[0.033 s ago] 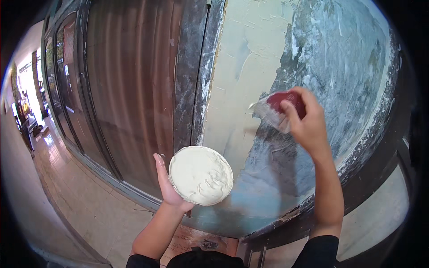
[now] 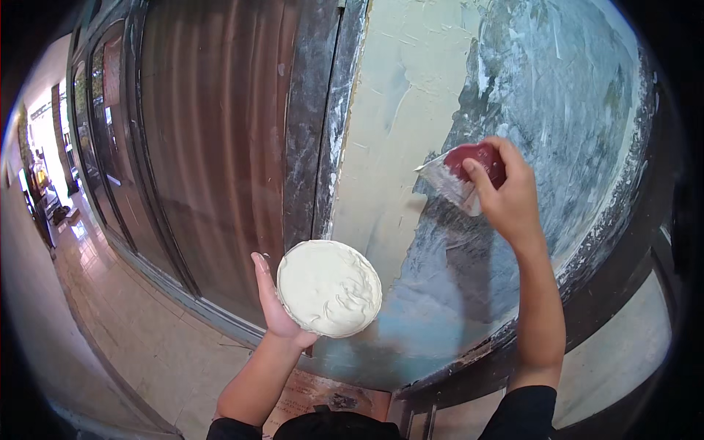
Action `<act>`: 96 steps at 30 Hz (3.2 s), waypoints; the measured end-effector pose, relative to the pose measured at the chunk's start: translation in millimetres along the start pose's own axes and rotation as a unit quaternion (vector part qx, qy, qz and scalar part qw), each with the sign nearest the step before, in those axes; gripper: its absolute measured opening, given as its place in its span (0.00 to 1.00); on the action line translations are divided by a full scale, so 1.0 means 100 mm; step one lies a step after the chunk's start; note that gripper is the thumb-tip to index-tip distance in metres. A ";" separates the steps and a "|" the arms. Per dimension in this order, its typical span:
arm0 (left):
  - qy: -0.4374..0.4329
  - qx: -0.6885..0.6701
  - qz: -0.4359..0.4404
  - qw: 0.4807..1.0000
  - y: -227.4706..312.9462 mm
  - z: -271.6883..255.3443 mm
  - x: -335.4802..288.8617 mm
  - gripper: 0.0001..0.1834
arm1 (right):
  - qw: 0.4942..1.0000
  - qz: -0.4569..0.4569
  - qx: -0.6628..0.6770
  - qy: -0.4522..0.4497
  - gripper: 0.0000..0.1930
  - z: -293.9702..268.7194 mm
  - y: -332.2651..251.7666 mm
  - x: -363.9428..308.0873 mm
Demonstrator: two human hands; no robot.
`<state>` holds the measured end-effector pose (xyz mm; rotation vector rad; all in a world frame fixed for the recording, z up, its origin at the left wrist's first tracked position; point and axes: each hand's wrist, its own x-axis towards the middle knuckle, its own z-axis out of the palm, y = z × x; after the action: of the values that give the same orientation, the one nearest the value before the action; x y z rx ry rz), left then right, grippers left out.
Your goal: The person applies wall putty to a damaged section of an interior wall using a scraper.
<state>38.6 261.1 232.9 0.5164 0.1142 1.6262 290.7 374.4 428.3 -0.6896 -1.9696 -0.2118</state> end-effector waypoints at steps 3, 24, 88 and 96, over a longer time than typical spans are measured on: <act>-0.009 -0.005 -0.005 1.000 -0.04 0.00 0.04 0.61 | 0.998 0.031 -0.055 0.026 0.18 -0.06 0.27 0.08; 0.013 0.011 0.021 1.000 -0.02 -0.06 0.23 0.58 | 0.956 -0.127 -0.249 0.090 0.22 0.26 0.52 0.07; -0.009 0.006 0.062 0.998 0.08 -0.22 -0.03 0.58 | 0.931 -0.144 -0.264 0.206 0.22 0.25 0.62 0.22; -0.005 -0.002 0.057 0.998 0.12 -0.11 -0.13 0.59 | 0.966 -0.222 -0.126 0.048 0.17 0.16 0.25 -0.39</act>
<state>23.2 249.9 224.2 0.5356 0.0758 1.7338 305.3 387.2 383.5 -0.3757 -1.9993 -0.7664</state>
